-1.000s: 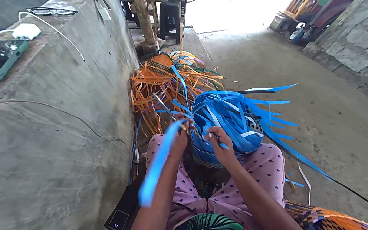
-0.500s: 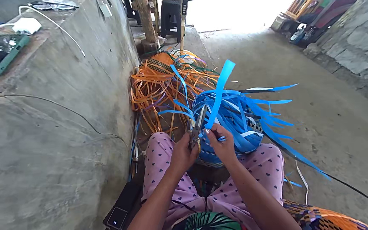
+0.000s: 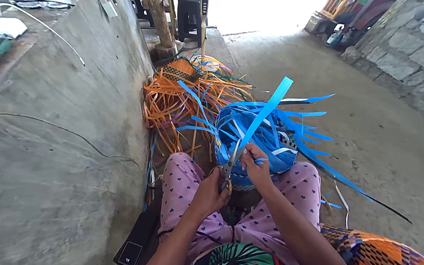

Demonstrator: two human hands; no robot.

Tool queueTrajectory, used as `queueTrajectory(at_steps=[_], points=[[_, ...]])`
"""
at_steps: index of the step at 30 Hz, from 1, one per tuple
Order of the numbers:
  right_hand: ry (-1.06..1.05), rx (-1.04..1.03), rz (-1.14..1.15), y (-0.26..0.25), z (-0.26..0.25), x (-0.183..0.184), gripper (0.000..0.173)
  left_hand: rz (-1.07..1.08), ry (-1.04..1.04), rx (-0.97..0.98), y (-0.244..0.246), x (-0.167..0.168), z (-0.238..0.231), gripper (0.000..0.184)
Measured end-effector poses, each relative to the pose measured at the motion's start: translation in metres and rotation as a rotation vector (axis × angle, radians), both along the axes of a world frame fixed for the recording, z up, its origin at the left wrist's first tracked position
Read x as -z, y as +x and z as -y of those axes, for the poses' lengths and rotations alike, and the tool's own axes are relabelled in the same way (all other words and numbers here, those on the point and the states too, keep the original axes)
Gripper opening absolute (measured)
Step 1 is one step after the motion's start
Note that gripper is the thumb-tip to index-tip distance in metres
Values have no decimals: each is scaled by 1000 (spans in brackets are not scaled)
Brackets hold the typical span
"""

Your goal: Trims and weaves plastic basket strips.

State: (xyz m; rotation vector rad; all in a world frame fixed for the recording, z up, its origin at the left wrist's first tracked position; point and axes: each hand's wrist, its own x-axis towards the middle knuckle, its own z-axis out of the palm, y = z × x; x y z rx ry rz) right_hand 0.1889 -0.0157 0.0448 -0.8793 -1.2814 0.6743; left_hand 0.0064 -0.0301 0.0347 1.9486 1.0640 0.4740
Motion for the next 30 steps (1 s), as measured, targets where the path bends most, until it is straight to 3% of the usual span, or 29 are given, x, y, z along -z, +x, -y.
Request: queueTrajectory(at_steps=[5, 13, 21, 27, 30], points=[[11, -26, -2, 1, -1, 1, 20, -25, -14, 12, -2, 8, -3, 35], [36, -61, 93, 0, 2, 6, 20, 61, -39, 13, -1, -5, -4, 47], [16, 7, 84, 2, 2, 7, 19, 24, -92, 61, 1, -11, -12, 36], [-170, 138, -94, 10, 7, 9, 20, -62, -188, 108, 3, -51, -36, 31], [-281, 186, -222, 16, 9, 13, 21, -69, -366, 168, 10, -60, -48, 26]])
